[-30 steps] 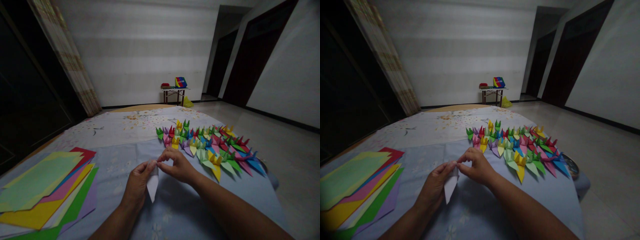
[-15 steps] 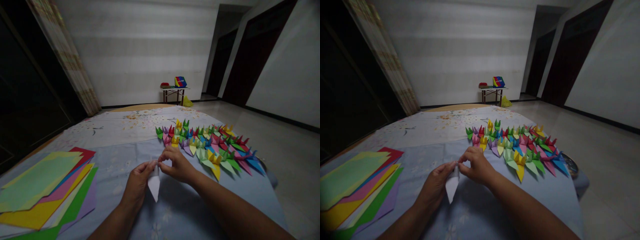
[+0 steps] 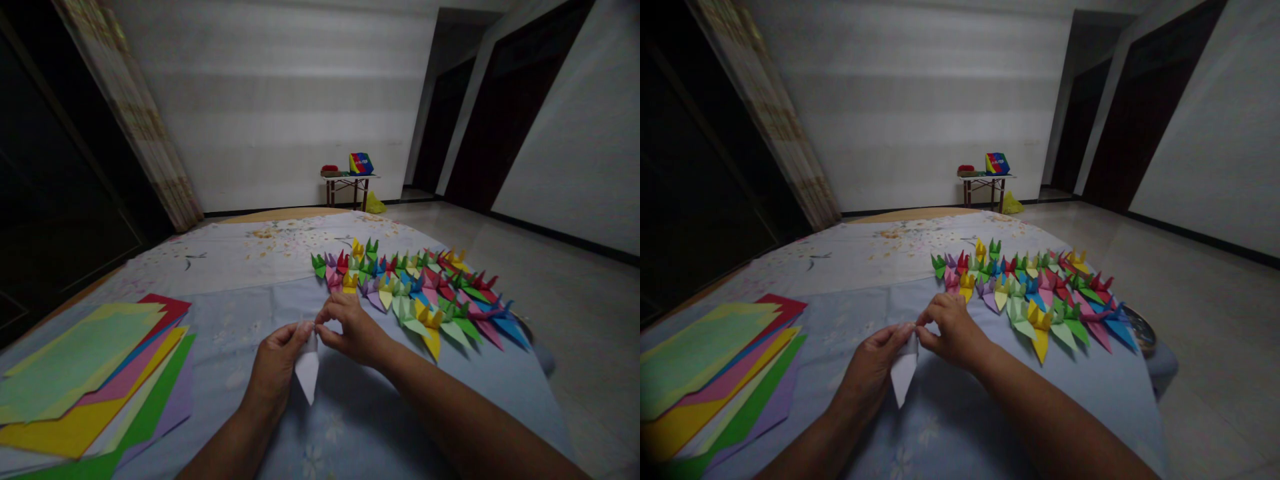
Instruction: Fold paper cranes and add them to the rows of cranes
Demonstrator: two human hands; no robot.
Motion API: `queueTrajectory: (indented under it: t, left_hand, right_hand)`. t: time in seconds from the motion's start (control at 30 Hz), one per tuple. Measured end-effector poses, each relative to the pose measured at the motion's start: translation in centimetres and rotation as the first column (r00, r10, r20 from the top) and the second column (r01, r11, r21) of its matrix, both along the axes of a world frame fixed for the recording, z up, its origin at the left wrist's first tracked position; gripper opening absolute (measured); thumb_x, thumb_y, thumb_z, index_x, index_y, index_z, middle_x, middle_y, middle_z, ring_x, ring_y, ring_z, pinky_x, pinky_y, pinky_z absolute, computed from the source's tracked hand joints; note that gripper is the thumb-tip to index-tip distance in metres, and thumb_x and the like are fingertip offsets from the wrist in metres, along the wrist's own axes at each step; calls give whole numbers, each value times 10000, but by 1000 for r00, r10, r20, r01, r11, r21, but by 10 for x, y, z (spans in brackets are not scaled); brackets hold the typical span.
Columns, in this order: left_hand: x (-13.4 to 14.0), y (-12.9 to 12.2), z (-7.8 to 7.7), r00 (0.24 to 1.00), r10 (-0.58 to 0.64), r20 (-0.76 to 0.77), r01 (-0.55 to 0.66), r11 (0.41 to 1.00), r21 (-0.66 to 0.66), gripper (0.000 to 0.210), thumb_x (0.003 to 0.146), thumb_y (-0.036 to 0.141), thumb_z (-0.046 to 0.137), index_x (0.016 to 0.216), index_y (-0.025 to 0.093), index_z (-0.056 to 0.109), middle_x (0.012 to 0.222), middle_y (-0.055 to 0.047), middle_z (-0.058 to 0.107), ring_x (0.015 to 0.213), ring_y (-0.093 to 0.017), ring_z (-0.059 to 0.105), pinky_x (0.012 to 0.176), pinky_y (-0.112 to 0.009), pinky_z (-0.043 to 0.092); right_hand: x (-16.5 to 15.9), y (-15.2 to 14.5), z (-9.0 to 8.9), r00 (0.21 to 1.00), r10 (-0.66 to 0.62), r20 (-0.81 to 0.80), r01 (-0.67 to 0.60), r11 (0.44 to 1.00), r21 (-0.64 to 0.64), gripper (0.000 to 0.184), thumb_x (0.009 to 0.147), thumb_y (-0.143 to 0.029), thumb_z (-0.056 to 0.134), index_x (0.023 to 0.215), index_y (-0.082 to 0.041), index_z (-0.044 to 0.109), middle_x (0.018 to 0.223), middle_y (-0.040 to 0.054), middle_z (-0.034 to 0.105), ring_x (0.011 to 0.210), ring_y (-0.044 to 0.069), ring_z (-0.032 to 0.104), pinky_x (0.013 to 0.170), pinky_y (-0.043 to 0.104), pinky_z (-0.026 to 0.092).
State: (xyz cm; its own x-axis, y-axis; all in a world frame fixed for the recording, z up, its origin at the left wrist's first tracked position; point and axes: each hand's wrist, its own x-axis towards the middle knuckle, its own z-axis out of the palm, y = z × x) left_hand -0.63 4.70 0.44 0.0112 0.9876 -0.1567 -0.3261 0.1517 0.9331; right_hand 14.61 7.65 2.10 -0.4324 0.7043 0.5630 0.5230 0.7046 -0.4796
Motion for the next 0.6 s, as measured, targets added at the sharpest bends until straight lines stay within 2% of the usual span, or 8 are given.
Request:
queueTrajectory:
  t: [0.27, 0.4, 0.6]
  left_hand:
    - [-1, 2, -5, 998, 56, -14, -55, 998, 13, 260, 599, 353, 758, 739, 143, 695, 580, 20, 633, 482, -76, 517, 471, -169, 378]
    - [0, 1, -4, 1000, 13, 22, -13, 1000, 19, 255, 628, 356, 740, 757, 140, 693, 602, 6, 643, 531, -100, 551, 523, -190, 418]
    - [-3, 5, -12, 999, -24, -34, 26, 998, 61, 251, 673, 353, 710, 822, 151, 693, 680, -6, 666, 617, -126, 579, 604, -213, 440]
  right_hand:
    - [-1, -2, 1, 1000, 15, -3, -15, 1000, -16, 17, 757, -174, 609, 770, -163, 611, 771, 25, 541, 796, 159, 508, 751, 310, 329]
    - [1, -1, 1, 1000, 7, -3, -7, 1000, -15, 17, 772, -176, 596, 774, -163, 608, 772, 26, 538, 793, 159, 505, 753, 313, 329]
    - [0, 1, -1, 996, -53, 69, 43, 989, 144, 20, 773, -174, 590, 786, -165, 603, 796, 41, 549, 823, 177, 497, 781, 342, 308]
